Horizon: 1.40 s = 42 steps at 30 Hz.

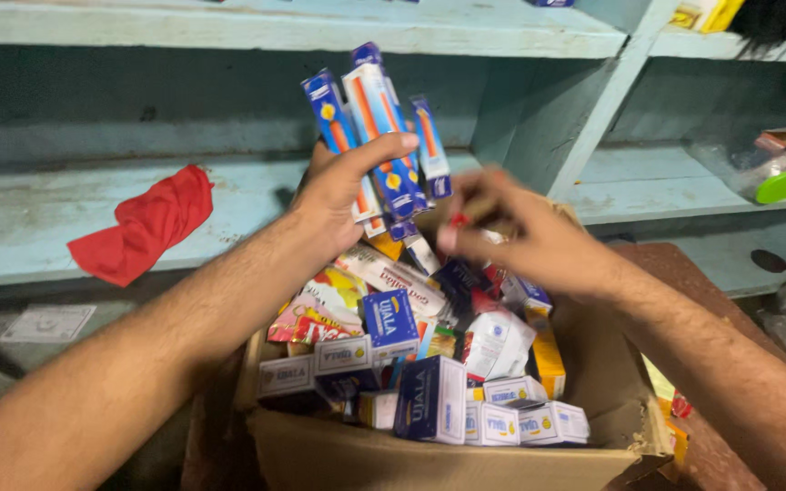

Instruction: The person organizes small boxes of toothpaste and other packaged goods from a cardboard box onto a metal shelf. They repeatedly pick up items, sort them by type, and place them in neat rows on the shelf. The person handles the items by hand, arranging them to fit the available space.

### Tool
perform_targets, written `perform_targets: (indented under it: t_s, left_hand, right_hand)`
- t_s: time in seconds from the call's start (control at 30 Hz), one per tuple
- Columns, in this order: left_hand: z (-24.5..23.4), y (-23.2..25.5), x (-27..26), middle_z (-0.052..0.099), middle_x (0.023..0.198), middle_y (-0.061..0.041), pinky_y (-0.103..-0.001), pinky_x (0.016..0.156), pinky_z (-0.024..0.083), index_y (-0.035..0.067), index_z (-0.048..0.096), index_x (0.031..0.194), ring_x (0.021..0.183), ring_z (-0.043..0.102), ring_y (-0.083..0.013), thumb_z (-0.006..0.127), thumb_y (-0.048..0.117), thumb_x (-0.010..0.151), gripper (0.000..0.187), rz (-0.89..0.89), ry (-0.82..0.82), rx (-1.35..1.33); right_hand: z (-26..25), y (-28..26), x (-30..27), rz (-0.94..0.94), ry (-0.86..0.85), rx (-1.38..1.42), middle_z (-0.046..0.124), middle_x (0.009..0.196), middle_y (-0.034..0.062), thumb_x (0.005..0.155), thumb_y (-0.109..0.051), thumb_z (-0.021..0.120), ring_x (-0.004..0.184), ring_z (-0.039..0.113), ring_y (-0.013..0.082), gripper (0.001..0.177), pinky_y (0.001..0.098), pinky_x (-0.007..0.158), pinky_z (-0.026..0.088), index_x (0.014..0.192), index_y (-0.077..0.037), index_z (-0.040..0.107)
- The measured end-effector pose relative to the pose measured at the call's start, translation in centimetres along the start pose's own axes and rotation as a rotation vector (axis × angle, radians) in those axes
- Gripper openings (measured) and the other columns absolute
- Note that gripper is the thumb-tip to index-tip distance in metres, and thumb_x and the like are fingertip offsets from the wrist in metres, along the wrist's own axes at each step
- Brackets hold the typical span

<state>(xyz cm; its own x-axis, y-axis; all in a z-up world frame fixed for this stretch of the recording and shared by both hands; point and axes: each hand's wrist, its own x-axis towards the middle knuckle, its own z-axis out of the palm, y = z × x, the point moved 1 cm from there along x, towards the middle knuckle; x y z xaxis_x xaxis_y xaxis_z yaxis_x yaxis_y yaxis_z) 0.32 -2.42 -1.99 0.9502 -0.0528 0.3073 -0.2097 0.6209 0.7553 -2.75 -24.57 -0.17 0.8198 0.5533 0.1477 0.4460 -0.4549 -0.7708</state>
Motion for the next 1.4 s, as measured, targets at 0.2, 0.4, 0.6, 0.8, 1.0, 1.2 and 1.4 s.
perform_targets:
  t_s: [0.2, 0.4, 0.6, 0.8, 1.0, 1.2, 1.4]
  left_hand:
    - [-0.3, 0.3, -0.1, 0.072, 0.09, -0.009, -0.041, 0.066, 0.066, 0.001, 0.071, 0.113, 0.075, 0.074, -0.0203, 0.084, 0.011, 0.073, 0.043, -0.075, -0.001, 0.098]
    - [0.0, 0.0, -0.7, 0.073, 0.091, -0.011, -0.039, 0.069, 0.065, 0.0, 0.069, 0.11, 0.076, 0.074, -0.0202, 0.087, 0.013, 0.072, 0.043, -0.076, -0.086, 0.133]
    - [0.0, -0.1, -0.4, 0.072, 0.088, -0.009, -0.037, 0.068, 0.064, 0.002, 0.069, 0.103, 0.077, 0.073, -0.019, 0.089, 0.013, 0.071, 0.04, -0.063, -0.044, 0.173]
    - [0.2, -0.3, -0.5, 0.071, 0.085, -0.008, -0.038, 0.065, 0.063, 0.005, 0.067, 0.1, 0.074, 0.073, -0.0195, 0.088, 0.014, 0.069, 0.039, -0.074, -0.018, 0.189]
    - [0.1, -0.5, -0.5, 0.069, 0.085, -0.007, -0.038, 0.064, 0.062, 0.004, 0.066, 0.101, 0.074, 0.07, -0.0181, 0.09, 0.014, 0.07, 0.04, -0.064, -0.029, 0.206]
    - [-0.3, -0.2, -0.5, 0.069, 0.086, -0.007, -0.04, 0.065, 0.065, 0.004, 0.065, 0.101, 0.076, 0.071, -0.0205, 0.09, 0.013, 0.066, 0.043, -0.037, 0.04, 0.214]
    - [-0.5, -0.3, -0.4, 0.067, 0.086, -0.004, -0.041, 0.065, 0.065, 0.007, 0.063, 0.102, 0.077, 0.071, -0.0173, 0.09, 0.013, 0.066, 0.046, 0.004, 0.108, 0.256]
  right_hand:
    - [1.8, 2.6, -1.2, -0.023, -0.315, -0.076, 0.071, 0.122, 0.0066, 0.096, -0.04, 0.065, 0.105, 0.071, 0.0145, 0.055, 0.0323, 0.084, 0.063, 0.141, -0.011, 0.055]
    - [-0.8, 3.7, 0.8, -0.052, -0.136, -0.2, 0.081, 0.103, 0.0073, 0.09, -0.022, 0.071, 0.098, 0.076, 0.016, 0.028, 0.0315, 0.092, 0.061, 0.112, -0.005, 0.075]
    - [2.2, 2.0, -0.7, -0.297, -0.393, -0.365, 0.068, 0.117, 0.0093, 0.068, -0.022, 0.085, 0.105, 0.068, 0.0228, 0.063, 0.0357, 0.089, 0.056, 0.128, -0.011, 0.066]
    - [6.9, 1.9, 0.0, -0.206, -0.388, -0.392, 0.058, 0.125, 0.0174, 0.07, -0.042, 0.09, 0.118, 0.06, 0.0324, 0.087, 0.0424, 0.099, 0.051, 0.136, -0.007, 0.045]
    - [7.8, 0.9, 1.3, -0.331, -0.453, -0.447, 0.07, 0.12, 0.0146, 0.072, -0.042, 0.086, 0.116, 0.063, 0.0352, 0.08, 0.0451, 0.1, 0.051, 0.138, -0.014, 0.052]
    - [3.7, -0.9, 2.1, -0.019, -0.66, -0.83, 0.053, 0.143, 0.0142, 0.069, -0.026, 0.085, 0.133, 0.05, 0.0364, 0.093, 0.0473, 0.114, 0.037, 0.152, -0.029, 0.041]
    - [4.0, -2.7, 0.4, -0.187, -0.754, -1.007, 0.019, 0.166, 0.0141, 0.064, -0.006, 0.083, 0.151, 0.019, 0.0414, 0.112, 0.0556, 0.12, 0.021, 0.159, -0.035, 0.03]
